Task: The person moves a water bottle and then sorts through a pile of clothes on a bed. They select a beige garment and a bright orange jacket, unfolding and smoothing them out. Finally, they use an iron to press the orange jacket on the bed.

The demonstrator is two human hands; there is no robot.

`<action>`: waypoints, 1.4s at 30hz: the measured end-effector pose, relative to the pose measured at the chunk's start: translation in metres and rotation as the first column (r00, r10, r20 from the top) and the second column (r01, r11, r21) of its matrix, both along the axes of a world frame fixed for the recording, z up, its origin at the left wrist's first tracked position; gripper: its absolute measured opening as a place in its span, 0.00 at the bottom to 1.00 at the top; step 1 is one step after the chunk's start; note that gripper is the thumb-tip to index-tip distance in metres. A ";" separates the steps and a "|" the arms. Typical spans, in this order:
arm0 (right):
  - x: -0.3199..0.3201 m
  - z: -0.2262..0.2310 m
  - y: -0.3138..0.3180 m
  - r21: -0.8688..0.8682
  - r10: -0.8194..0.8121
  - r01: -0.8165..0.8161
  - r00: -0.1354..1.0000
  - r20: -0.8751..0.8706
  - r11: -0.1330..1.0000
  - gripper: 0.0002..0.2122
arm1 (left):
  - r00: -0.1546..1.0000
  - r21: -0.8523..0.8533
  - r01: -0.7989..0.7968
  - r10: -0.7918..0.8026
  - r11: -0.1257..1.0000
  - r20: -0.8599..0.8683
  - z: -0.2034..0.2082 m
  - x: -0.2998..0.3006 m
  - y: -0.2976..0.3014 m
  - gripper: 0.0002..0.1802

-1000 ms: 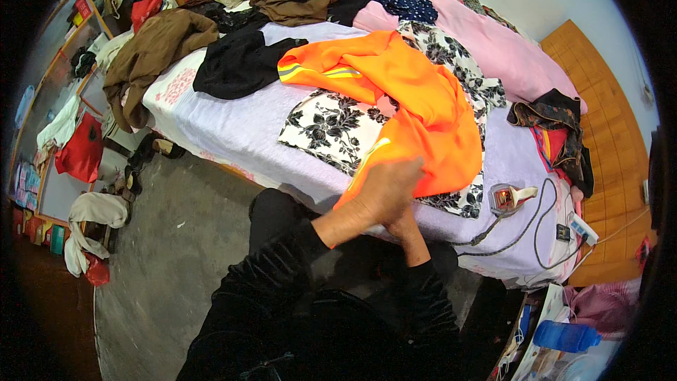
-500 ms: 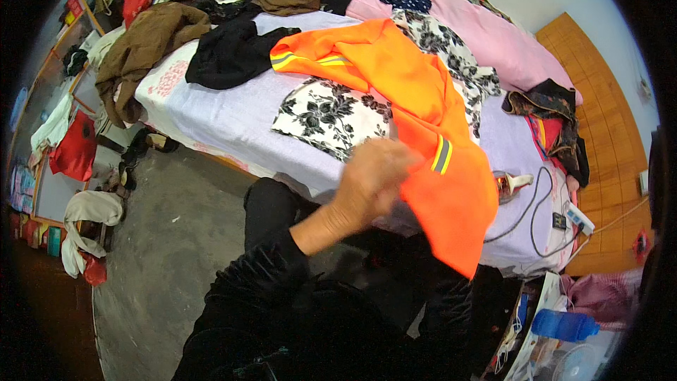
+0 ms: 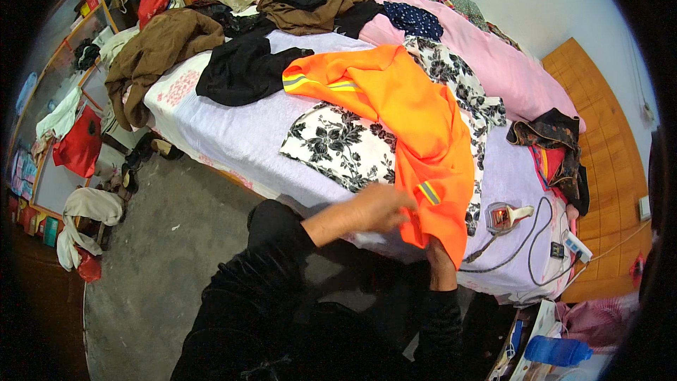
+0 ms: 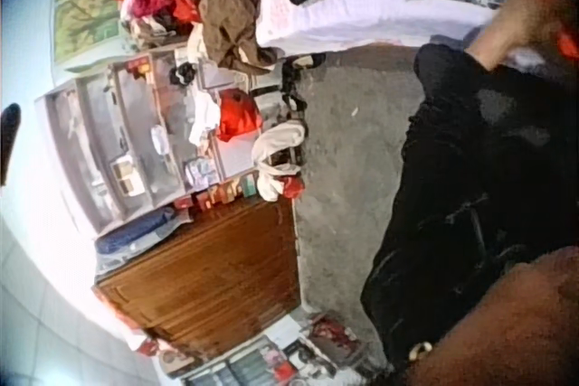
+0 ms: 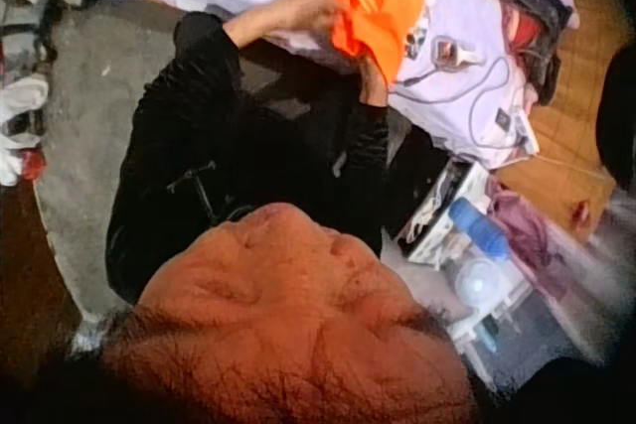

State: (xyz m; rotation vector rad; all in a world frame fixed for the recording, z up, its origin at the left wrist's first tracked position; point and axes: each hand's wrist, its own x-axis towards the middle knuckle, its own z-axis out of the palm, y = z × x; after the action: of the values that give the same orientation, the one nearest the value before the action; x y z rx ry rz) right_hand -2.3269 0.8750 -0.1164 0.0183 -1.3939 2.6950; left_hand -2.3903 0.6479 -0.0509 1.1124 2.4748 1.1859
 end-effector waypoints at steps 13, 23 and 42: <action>-0.225 0.188 0.102 0.120 -0.192 0.228 0.947 -0.256 0.966 0.15 | 0.502 -0.133 -0.847 0.693 0.515 -0.517 -0.028 -0.210 -0.108 0.11; -0.206 0.079 -0.027 0.629 -0.050 0.052 0.999 -0.021 0.776 0.22 | 0.697 0.422 -0.623 0.712 0.659 -0.084 0.051 -0.157 -0.099 0.12; -0.067 0.000 0.021 -0.197 -0.031 0.070 0.980 0.196 0.978 0.20 | 0.697 -0.130 -0.626 0.477 0.769 -0.535 -0.083 -0.048 -0.085 0.27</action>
State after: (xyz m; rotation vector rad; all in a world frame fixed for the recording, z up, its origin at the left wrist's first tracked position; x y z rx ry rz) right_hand -2.3943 0.8960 -0.1163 -0.2980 -1.1366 2.8445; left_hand -2.4385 0.5626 -0.1339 0.6099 3.4054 0.6117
